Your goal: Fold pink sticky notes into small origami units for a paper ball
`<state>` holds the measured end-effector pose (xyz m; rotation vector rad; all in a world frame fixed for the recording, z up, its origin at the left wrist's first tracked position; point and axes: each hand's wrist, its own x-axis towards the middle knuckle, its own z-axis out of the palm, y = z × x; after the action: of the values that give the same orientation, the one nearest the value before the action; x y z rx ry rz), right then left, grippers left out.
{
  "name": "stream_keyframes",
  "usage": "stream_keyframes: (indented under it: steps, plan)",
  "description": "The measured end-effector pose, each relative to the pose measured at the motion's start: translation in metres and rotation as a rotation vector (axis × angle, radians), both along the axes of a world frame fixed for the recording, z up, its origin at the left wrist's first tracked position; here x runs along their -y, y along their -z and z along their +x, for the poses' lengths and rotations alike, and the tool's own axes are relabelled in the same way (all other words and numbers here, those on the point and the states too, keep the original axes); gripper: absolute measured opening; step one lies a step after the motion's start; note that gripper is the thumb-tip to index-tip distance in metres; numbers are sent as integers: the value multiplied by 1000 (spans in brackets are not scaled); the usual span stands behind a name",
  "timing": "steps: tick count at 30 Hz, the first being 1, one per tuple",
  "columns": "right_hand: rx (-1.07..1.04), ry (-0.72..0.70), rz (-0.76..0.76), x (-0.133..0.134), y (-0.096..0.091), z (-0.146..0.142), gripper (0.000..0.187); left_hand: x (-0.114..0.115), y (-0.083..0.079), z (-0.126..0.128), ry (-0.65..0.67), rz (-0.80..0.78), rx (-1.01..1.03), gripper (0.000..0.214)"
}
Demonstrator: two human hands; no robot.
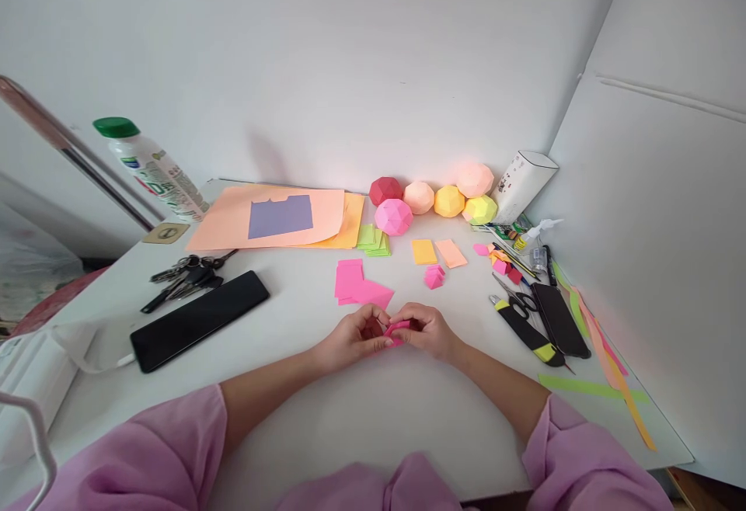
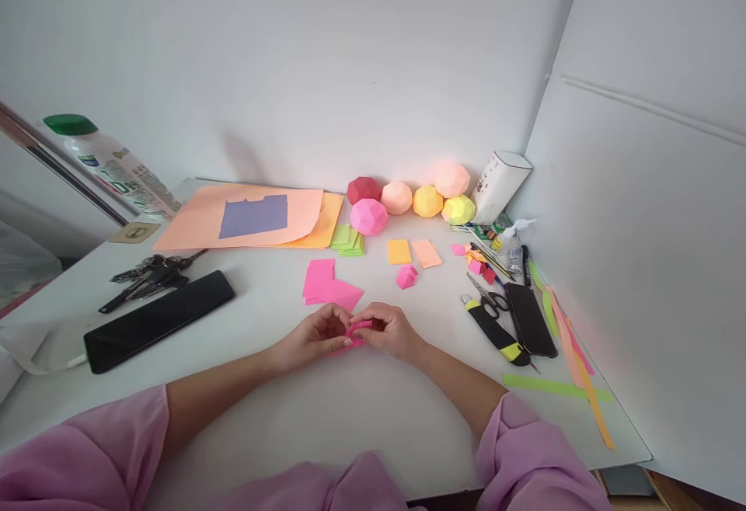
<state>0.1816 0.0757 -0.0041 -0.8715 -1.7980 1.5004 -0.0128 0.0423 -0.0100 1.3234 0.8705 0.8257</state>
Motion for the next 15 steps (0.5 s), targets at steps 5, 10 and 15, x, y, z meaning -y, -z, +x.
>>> stream_keyframes:
  steps: [5, 10, 15]
  plan:
    - [26, -3, -96, -2, 7, 2, 38, 0, 2, 0, -72, -30, 20, 32]
    - [17, -5, -130, -3, 3, 2, 38, -3, 4, 2, -211, 23, 158, 30]
    - [70, -53, -105, -3, -4, 3, 28, -3, 6, 1, -304, 183, 161, 30]
